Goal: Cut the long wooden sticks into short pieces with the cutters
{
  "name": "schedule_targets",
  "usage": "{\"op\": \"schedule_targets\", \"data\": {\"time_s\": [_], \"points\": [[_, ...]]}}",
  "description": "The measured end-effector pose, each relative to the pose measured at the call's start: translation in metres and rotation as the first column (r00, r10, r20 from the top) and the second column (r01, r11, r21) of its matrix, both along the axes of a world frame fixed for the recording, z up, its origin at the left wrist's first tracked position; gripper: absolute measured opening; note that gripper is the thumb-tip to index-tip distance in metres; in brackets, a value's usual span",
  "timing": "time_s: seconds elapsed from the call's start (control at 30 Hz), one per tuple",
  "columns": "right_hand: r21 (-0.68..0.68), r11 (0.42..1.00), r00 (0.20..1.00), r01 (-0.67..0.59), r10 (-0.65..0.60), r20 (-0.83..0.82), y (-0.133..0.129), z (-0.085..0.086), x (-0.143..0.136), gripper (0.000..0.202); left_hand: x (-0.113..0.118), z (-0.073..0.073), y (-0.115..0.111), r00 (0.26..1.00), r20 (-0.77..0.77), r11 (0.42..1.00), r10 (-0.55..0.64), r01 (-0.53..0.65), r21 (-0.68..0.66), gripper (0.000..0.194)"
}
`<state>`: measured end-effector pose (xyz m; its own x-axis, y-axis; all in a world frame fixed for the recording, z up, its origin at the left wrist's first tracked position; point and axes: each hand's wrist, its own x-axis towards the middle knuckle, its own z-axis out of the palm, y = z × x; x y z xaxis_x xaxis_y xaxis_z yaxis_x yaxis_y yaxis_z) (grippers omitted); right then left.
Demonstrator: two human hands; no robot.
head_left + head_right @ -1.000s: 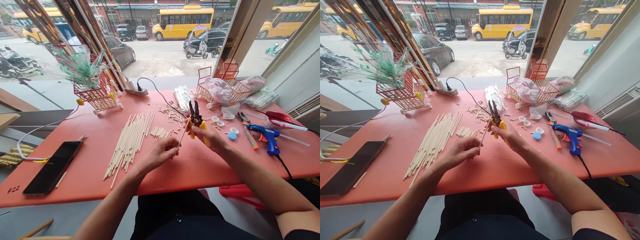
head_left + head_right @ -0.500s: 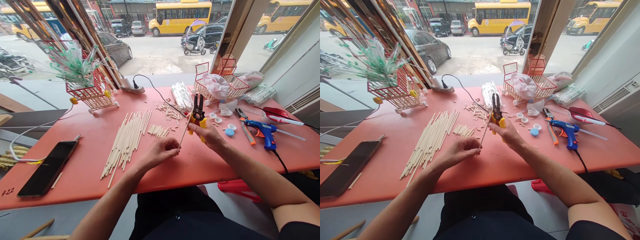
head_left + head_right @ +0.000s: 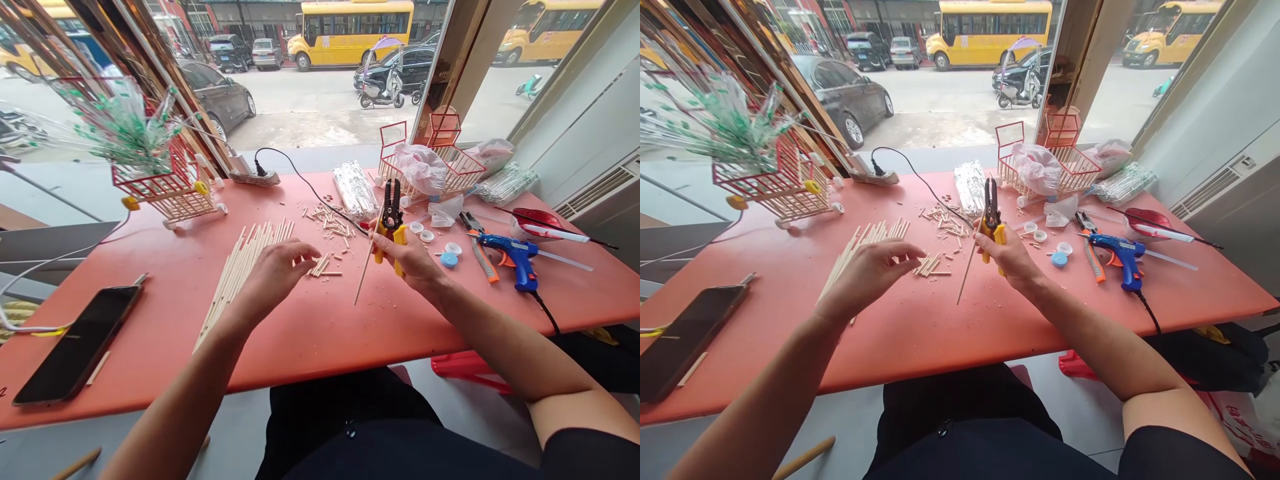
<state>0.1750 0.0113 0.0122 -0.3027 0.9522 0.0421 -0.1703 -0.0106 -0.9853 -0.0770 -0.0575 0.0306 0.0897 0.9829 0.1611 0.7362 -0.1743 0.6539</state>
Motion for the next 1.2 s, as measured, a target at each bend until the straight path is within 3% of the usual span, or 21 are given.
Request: {"op": "schedule_targets", "data": {"time_s": [0.1, 0.2, 0.3, 0.37, 0.53, 0.67, 0.77, 0.87, 0.97, 1.2], "points": [[0.006, 0.999, 0.999, -0.039, 0.039, 0.021, -0.001, 0.001, 0.000, 0.051, 0.013, -0.006, 0.008, 0.955, -0.267, 0.990, -0.130, 0.110, -0.089, 0.014], [0.009, 0.999, 0.999, -0.035, 0.034, 0.023, -0.002, 0.001, 0.000, 0.051, 0.028, -0.016, 0.016, 0.851, -0.490, 0.982, -0.189, 0.149, -0.119, 0.016], [0.009, 1.000, 1.000, -0.017, 0.017, 0.009, -0.001, 0.000, 0.001, 0.050, 0.036, -0.023, 0.020, 0.790, -0.569, 0.973, -0.230, 0.195, -0.123, 0.025], [0.011, 1.000, 1.000, -0.012, 0.012, 0.009, 0.000, 0.000, 0.001, 0.050, 0.037, -0.024, 0.021, 0.803, -0.543, 0.969, -0.246, 0.214, -0.122, 0.030], [0.026, 1.000, 1.000, -0.005, 0.005, 0.004, 0.001, 0.000, 0.002, 0.049, 0.041, -0.023, 0.013, 0.933, -0.313, 0.984, -0.176, 0.154, -0.094, 0.021], [0.025, 0.999, 0.999, 0.022, -0.021, -0.042, 0.001, 0.001, 0.001, 0.050, 0.044, -0.018, 0.007, 0.989, 0.077, 0.980, -0.127, 0.137, -0.144, 0.009], [0.004, 0.999, 0.995, 0.034, -0.033, -0.092, 0.001, 0.001, 0.000, 0.049, 0.044, -0.017, 0.008, 0.877, 0.468, 0.918, -0.113, 0.272, -0.289, 0.014], [-0.033, 0.999, 0.990, 0.040, -0.044, -0.135, 0.003, 0.000, 0.001, 0.050, 0.044, -0.021, 0.012, 0.720, 0.694, 0.823, -0.021, 0.407, -0.397, 0.028], [-0.050, 0.998, 0.987, 0.049, -0.056, -0.151, 0.004, -0.002, 0.001, 0.049, 0.046, -0.023, 0.015, 0.667, 0.744, 0.771, 0.030, 0.459, -0.442, 0.036], [-0.030, 0.998, 0.985, 0.064, -0.068, -0.157, 0.008, -0.004, 0.002, 0.047, 0.050, -0.021, 0.013, 0.643, 0.766, 0.736, 0.022, 0.508, -0.447, 0.042]]}}
